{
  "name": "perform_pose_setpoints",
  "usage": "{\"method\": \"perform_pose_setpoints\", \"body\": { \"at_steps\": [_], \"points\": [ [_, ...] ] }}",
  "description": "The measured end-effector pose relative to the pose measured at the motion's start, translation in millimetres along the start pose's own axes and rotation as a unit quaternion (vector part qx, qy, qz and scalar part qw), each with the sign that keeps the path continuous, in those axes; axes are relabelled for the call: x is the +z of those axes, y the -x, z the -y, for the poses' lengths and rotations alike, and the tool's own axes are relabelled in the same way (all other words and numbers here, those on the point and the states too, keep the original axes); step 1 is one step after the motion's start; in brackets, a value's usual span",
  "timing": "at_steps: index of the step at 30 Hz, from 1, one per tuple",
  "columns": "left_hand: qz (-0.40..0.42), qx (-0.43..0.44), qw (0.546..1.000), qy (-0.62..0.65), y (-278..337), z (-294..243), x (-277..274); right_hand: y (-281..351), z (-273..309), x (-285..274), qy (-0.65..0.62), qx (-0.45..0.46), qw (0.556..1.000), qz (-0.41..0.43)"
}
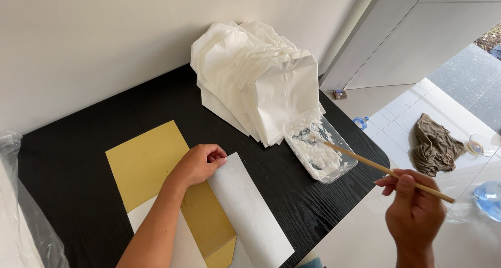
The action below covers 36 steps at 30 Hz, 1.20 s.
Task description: The person applies white adhesive to a white paper sheet using a brush, then places and smooths the paper onto a yellow cardboard piece. They repeat the process with another paper sheet, aligning and pressing it onto the cardboard.
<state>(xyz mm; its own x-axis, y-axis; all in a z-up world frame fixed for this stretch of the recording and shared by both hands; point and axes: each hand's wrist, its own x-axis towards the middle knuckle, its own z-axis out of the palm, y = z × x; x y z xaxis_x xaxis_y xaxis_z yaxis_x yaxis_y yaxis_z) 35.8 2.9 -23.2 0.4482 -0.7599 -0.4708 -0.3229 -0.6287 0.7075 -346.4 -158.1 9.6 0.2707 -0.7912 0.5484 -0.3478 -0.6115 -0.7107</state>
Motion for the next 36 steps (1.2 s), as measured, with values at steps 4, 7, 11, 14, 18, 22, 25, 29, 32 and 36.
{"method": "perform_pose_setpoints", "body": {
  "at_steps": [4, 7, 11, 14, 18, 22, 25, 29, 32, 36],
  "points": [
    [-0.010, 0.004, 1.000, 0.004, 0, -2, 2, 11, 5, 0, -0.077, 0.022, 0.994, -0.072],
    [-0.018, 0.017, 1.000, 0.001, 0, 0, 2, 28, 3, 12, -0.151, 0.028, 0.984, -0.092],
    [-0.038, 0.043, 0.998, -0.007, -5, 9, 8, 50, 26, 40, -0.199, 0.016, 0.980, -0.029],
    [-0.046, 0.051, 0.998, -0.012, -10, 14, 11, 53, 43, 57, -0.156, 0.009, 0.987, 0.031],
    [-0.058, 0.063, 0.996, -0.014, -17, 21, 17, 58, 50, 68, -0.152, 0.017, 0.986, 0.073],
    [-0.067, 0.090, 0.994, -0.015, -20, 25, 19, 56, 46, 75, -0.153, -0.006, 0.983, 0.099],
    [-0.075, 0.097, 0.992, -0.020, -20, 26, 22, 54, 43, 76, -0.145, -0.018, 0.982, 0.122],
    [-0.082, 0.091, 0.992, -0.028, -23, 26, 24, 52, 43, 72, -0.135, -0.015, 0.980, 0.143],
    [-0.089, 0.097, 0.991, -0.030, -24, 27, 25, 51, 48, 65, -0.123, -0.009, 0.983, 0.139],
    [-0.085, 0.088, 0.992, -0.029, -24, 26, 25, 50, 55, 64, -0.140, -0.007, 0.984, 0.111]
  ]
}}
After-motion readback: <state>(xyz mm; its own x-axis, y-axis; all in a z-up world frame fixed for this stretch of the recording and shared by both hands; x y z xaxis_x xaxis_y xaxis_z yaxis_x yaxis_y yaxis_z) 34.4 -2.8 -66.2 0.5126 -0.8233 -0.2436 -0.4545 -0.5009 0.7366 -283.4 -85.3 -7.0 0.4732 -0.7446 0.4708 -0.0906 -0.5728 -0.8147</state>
